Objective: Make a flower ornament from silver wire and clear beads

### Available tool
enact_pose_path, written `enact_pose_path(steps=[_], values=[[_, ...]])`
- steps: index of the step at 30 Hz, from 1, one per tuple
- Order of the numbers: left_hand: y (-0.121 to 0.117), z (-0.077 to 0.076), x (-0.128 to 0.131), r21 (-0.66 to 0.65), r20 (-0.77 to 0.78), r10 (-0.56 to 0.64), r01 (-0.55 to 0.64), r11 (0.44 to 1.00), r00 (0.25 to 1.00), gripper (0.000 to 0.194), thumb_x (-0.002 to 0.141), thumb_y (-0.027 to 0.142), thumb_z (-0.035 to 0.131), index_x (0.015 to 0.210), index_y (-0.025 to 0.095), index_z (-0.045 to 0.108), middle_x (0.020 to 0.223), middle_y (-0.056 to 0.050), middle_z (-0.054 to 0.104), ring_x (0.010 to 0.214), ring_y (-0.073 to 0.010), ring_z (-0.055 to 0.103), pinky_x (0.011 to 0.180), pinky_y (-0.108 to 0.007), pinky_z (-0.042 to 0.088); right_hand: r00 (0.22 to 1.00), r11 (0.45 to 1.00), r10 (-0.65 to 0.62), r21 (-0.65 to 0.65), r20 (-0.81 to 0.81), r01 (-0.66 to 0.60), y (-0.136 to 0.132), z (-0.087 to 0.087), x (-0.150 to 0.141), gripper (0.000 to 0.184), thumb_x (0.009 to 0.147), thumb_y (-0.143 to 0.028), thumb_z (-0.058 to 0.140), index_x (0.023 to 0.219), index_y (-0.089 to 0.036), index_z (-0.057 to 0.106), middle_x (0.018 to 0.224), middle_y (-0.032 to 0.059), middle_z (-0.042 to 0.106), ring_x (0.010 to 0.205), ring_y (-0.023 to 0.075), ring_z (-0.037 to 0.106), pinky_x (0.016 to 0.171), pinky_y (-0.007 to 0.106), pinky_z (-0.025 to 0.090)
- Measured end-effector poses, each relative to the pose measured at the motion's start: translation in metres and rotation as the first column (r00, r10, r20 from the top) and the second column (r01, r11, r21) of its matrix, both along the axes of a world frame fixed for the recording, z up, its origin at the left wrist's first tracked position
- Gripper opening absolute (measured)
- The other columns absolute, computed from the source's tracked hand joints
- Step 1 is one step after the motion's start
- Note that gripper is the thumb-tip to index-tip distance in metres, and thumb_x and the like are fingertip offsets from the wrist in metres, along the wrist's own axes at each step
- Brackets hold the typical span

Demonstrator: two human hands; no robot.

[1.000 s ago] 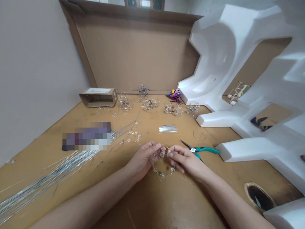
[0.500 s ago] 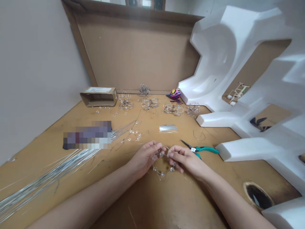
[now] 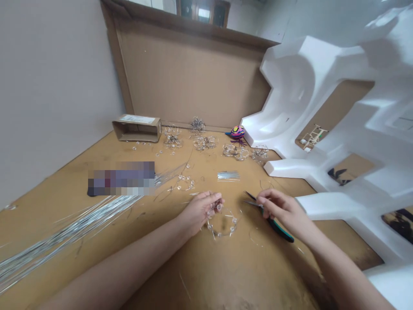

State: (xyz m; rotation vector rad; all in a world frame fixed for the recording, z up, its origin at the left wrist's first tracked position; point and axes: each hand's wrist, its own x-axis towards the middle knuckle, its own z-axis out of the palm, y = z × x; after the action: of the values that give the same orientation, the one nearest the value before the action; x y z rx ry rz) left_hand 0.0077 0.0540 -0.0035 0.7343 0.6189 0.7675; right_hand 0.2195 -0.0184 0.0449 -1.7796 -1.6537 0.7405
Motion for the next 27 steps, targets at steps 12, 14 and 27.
enact_pose_path(steps=[12,14,27], values=[[-0.005,0.003,0.001,0.013,-0.001,-0.055,0.055,0.998,0.999,0.016,0.071,0.024,0.065,0.068,0.014,0.052,0.069,-0.001,0.061,0.064,-0.0077,0.055,0.069,-0.022,0.042,0.487,0.970,0.181,-0.072,0.854,-0.234,-0.016,-0.019,0.045,0.065,0.069,-0.039,0.049,0.127,-0.009,0.039,0.125,0.0174,0.046,0.104,0.0288,0.046,0.088,0.041,0.032],[-0.005,0.002,0.001,0.028,0.000,-0.053,0.053,0.998,0.999,0.016,0.071,0.024,0.065,0.068,0.015,0.052,0.070,-0.001,0.062,0.064,-0.0075,0.054,0.069,-0.021,0.041,0.437,0.968,0.186,-0.088,0.880,-0.236,-0.012,-0.017,0.039,0.061,0.067,-0.031,0.049,0.123,-0.010,0.042,0.114,0.0166,0.053,0.096,0.0278,0.049,0.084,0.039,0.032],[-0.012,0.004,0.007,0.278,-0.144,0.058,-0.015,0.960,0.988,0.019,0.071,0.033,0.062,0.066,0.016,0.056,0.071,-0.003,0.065,0.059,-0.0099,0.052,0.063,-0.024,0.038,0.566,0.924,0.330,-0.136,0.756,-0.358,-0.021,0.058,0.038,0.024,0.064,-0.016,0.046,0.087,-0.021,0.049,0.077,0.0023,0.052,0.063,0.0157,0.049,0.057,0.027,0.035]])
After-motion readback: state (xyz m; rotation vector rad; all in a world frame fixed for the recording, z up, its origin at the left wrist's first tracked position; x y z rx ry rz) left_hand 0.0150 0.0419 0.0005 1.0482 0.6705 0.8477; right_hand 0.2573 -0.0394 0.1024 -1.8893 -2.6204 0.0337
